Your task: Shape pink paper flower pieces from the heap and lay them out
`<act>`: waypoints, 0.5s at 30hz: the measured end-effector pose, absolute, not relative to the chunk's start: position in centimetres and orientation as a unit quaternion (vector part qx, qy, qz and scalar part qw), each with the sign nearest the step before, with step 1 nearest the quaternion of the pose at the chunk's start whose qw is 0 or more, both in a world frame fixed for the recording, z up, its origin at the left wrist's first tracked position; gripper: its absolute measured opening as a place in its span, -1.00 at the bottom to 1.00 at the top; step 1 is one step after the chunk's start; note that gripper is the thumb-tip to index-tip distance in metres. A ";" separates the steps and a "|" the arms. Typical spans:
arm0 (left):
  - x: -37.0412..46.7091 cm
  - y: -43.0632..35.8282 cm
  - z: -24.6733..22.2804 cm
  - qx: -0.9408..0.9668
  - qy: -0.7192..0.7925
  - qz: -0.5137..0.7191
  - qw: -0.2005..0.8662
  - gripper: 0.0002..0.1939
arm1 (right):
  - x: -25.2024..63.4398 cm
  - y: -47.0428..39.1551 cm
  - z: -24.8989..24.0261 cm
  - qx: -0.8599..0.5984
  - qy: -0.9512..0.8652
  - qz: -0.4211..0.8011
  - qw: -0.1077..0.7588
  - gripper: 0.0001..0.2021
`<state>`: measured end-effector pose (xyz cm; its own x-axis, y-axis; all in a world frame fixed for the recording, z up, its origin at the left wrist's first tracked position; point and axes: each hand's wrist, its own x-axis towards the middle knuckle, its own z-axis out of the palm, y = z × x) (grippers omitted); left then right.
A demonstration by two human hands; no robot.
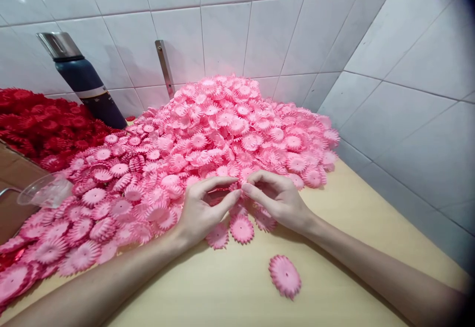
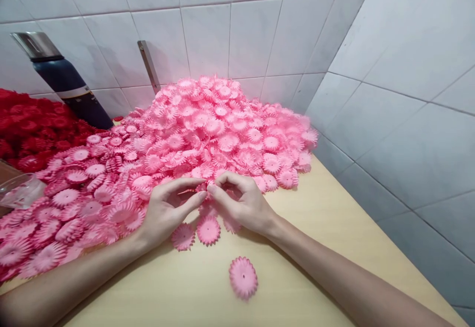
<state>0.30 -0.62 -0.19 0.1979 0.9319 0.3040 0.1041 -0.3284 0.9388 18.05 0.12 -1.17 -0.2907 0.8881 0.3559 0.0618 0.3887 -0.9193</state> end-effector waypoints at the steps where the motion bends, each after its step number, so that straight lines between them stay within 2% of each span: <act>1: 0.3 -0.7 -0.1 0.646 0.406 0.494 0.417 -0.83 | 18.0 0.1 -1.2 -0.352 -0.683 0.420 0.483 -0.88; 8: 0.3 -0.7 0.1 0.613 0.429 0.515 0.418 -0.87 | 17.8 0.0 -1.3 -0.381 -0.697 0.349 0.497 -0.87; 15: 0.3 -0.7 -0.1 0.604 0.409 0.541 0.420 -0.87 | 18.1 -0.1 -1.1 -0.365 -0.696 0.353 0.507 -0.90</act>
